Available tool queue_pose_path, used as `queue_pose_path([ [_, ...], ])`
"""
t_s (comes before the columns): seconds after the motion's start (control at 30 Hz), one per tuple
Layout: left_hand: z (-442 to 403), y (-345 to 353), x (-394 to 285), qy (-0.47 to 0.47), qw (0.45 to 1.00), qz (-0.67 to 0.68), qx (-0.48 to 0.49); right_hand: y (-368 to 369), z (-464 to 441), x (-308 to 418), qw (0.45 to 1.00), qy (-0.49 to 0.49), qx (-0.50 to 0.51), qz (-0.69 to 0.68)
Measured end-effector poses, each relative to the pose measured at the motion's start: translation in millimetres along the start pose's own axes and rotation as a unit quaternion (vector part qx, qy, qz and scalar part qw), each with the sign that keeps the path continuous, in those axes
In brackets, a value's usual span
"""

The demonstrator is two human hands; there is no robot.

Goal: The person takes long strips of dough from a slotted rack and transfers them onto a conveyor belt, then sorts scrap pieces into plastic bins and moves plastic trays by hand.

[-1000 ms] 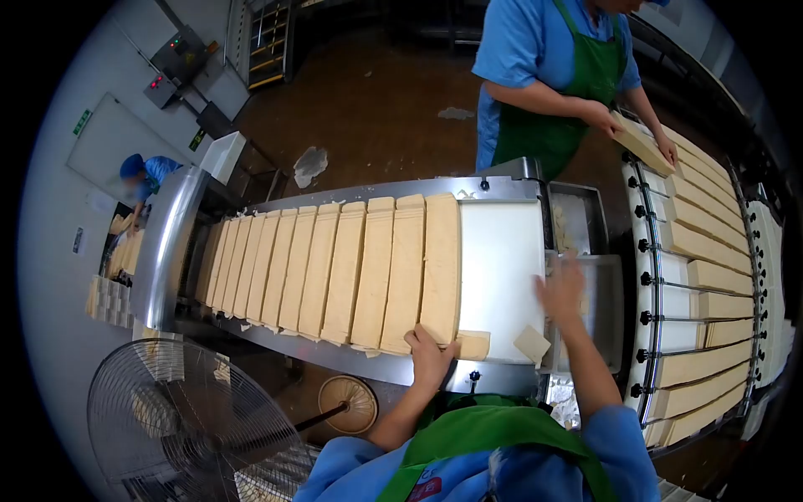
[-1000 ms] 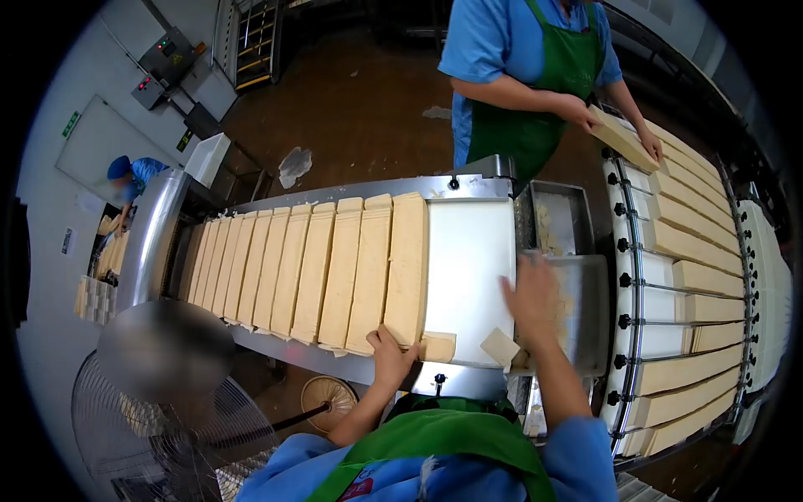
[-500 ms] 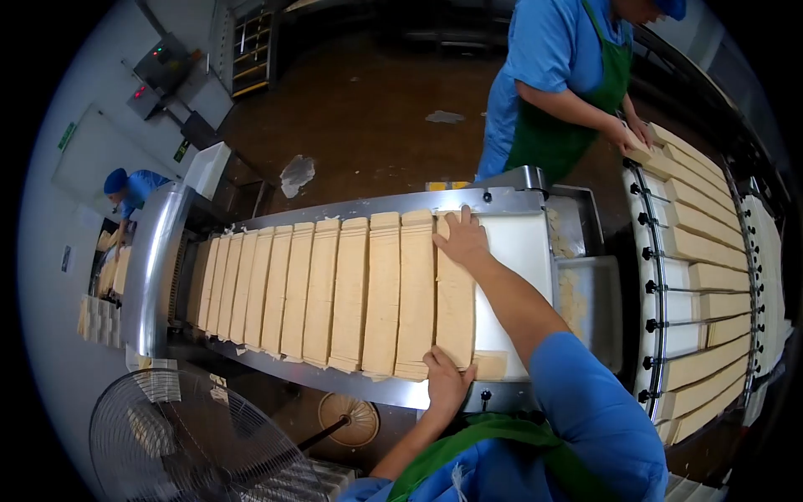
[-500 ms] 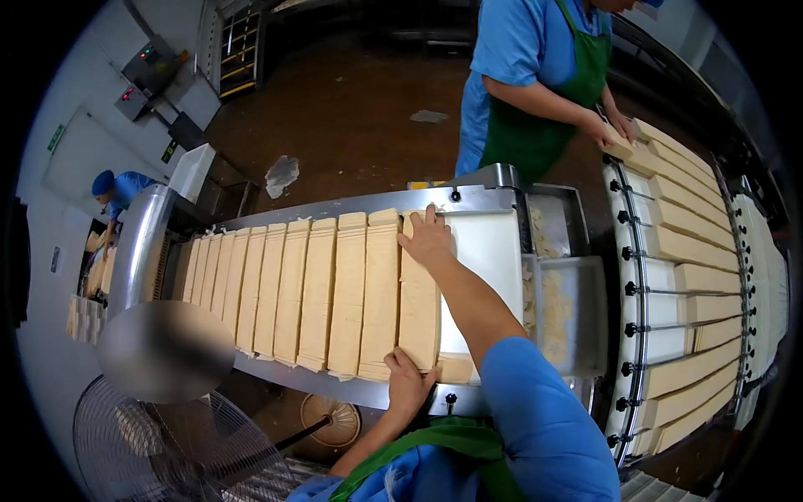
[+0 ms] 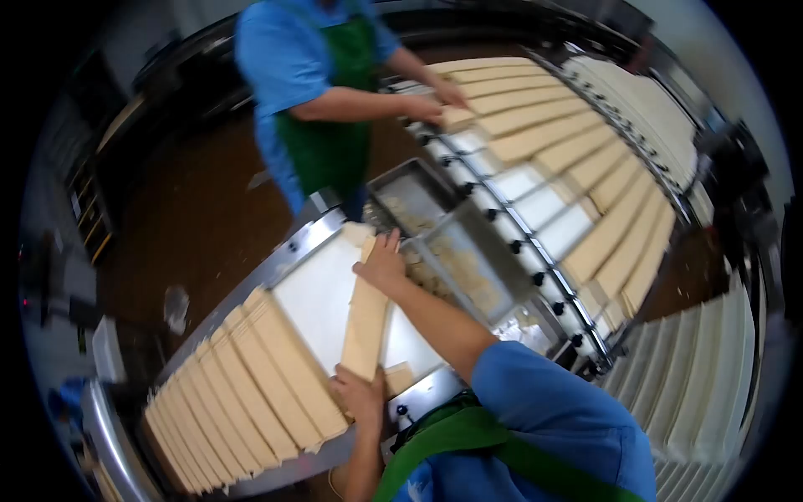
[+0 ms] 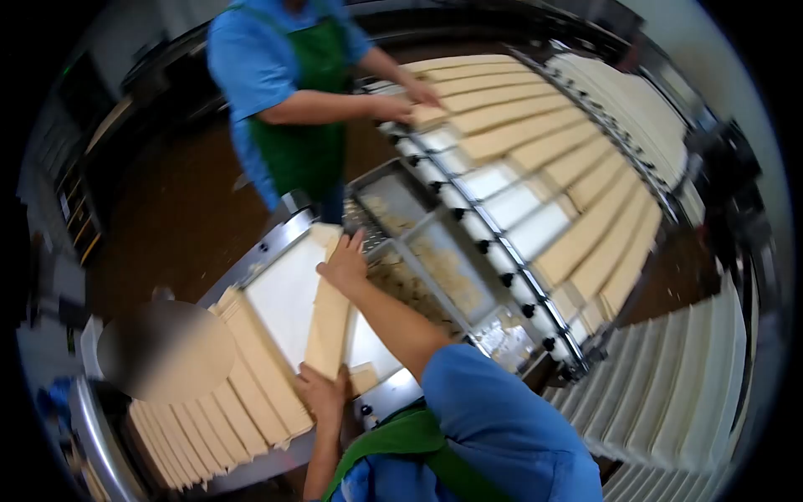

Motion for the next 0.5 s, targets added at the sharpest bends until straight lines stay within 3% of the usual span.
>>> queue_pose_path([
  [0.1,-2,4,-38,0.052,0.996,0.079,-0.005,-49,2,-59,0.986,0.007,-0.108,-0.13],
  [0.17,2,8,-75,0.08,0.982,0.166,-0.036,-101,15,-98,0.967,-0.002,-0.184,-0.174],
  [0.23,7,14,-113,0.104,0.979,0.178,-0.005,-164,34,-129,0.944,0.019,-0.263,-0.196],
  [0.3,15,19,-155,0.222,0.957,0.188,-0.007,-212,38,-177,0.924,0.035,-0.315,-0.211],
  [0.43,29,27,-235,0.369,0.907,0.201,0.015,-308,40,-233,0.917,0.194,-0.338,-0.086],
  [0.47,33,30,-252,0.401,0.89,0.217,0.003,-325,32,-255,0.915,0.195,-0.341,-0.09],
  [0.5,35,32,-265,0.406,0.888,0.216,0.002,-335,16,-282,0.934,0.205,-0.294,0.002],
])
Point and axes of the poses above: each hand's wrist, its own z-axis away from the middle knuckle, its own y-axis out of the palm, x = y × z, the point moved 2 cm from there along -z, towards the middle knuckle, and after that the axes turned 5 degrees about -z, right-handed, at the moved point
